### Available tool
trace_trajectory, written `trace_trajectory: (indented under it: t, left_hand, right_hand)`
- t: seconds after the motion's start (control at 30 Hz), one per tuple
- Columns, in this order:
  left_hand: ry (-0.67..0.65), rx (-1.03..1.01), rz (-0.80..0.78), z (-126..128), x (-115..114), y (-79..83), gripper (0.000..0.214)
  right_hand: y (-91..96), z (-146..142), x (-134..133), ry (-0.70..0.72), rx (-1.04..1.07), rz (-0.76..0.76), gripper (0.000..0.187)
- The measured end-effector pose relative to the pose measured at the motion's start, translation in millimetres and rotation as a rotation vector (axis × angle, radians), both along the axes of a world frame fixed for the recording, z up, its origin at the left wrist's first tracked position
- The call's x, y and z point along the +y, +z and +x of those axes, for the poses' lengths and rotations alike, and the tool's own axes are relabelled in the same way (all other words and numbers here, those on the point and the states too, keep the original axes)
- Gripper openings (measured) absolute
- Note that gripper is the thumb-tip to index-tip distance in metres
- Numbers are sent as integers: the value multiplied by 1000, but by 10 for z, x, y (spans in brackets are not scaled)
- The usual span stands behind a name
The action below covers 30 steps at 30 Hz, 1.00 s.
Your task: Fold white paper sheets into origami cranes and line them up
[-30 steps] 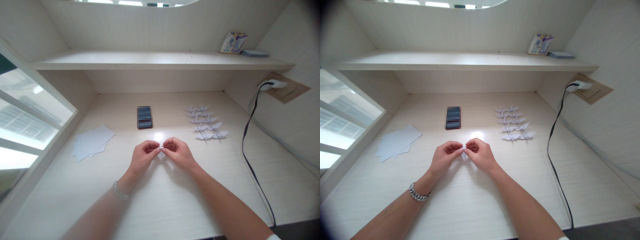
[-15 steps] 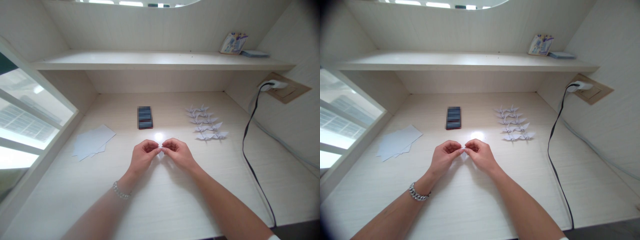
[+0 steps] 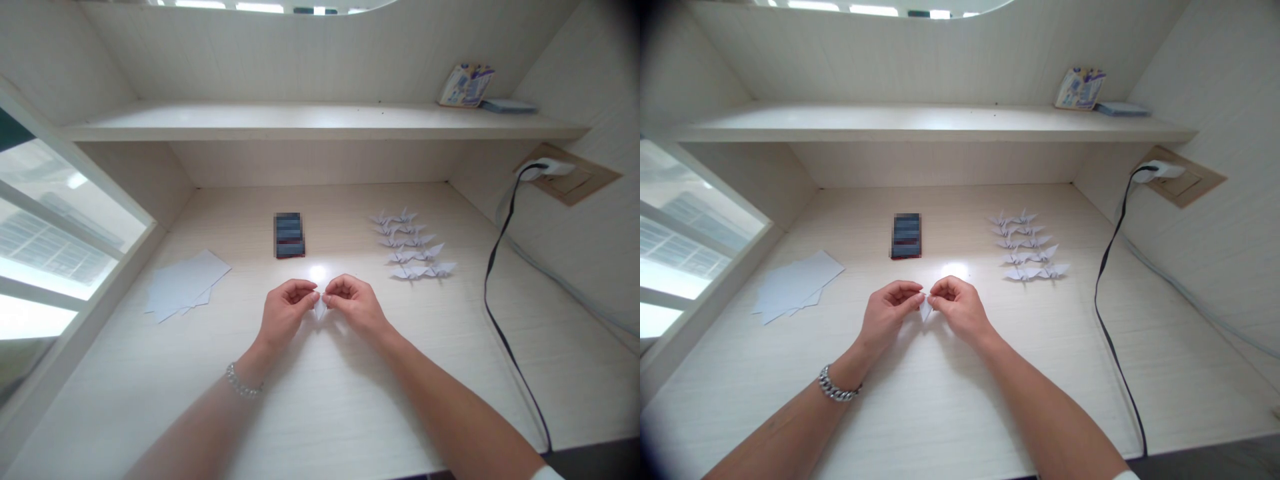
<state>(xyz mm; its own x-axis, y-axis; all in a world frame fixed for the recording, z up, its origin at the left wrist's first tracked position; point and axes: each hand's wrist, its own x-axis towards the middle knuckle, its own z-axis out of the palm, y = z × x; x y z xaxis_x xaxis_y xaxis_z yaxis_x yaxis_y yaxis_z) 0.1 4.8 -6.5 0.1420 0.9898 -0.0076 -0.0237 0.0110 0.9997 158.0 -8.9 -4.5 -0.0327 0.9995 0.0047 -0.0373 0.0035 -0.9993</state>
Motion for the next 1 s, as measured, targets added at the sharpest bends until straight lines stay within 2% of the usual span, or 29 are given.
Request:
trace_trajectory:
  t: [0.2, 0.4, 0.67, 0.87, 1.0]
  left_hand:
    - [-64, 1, -69, 19, 3, -16, 30]
    - [-85, 78, -70, 16, 15, -30, 27]
    - [-82, 65, -92, 26, 15, -10, 22]
    - [-89, 124, 14, 34, 1, -26, 20]
    - [-52, 161, 99, 40, -25, -6, 18]
  right_hand:
    - [-48, 3, 44, -102, 173, -93, 18]
    - [-47, -20, 25, -93, 152, -116, 20]
    - [-57, 1, 31, -62, 105, -85, 19]
    - [-10, -16, -6, -12, 33, 0, 13]
    - [40, -31, -50, -16, -63, 29, 16]
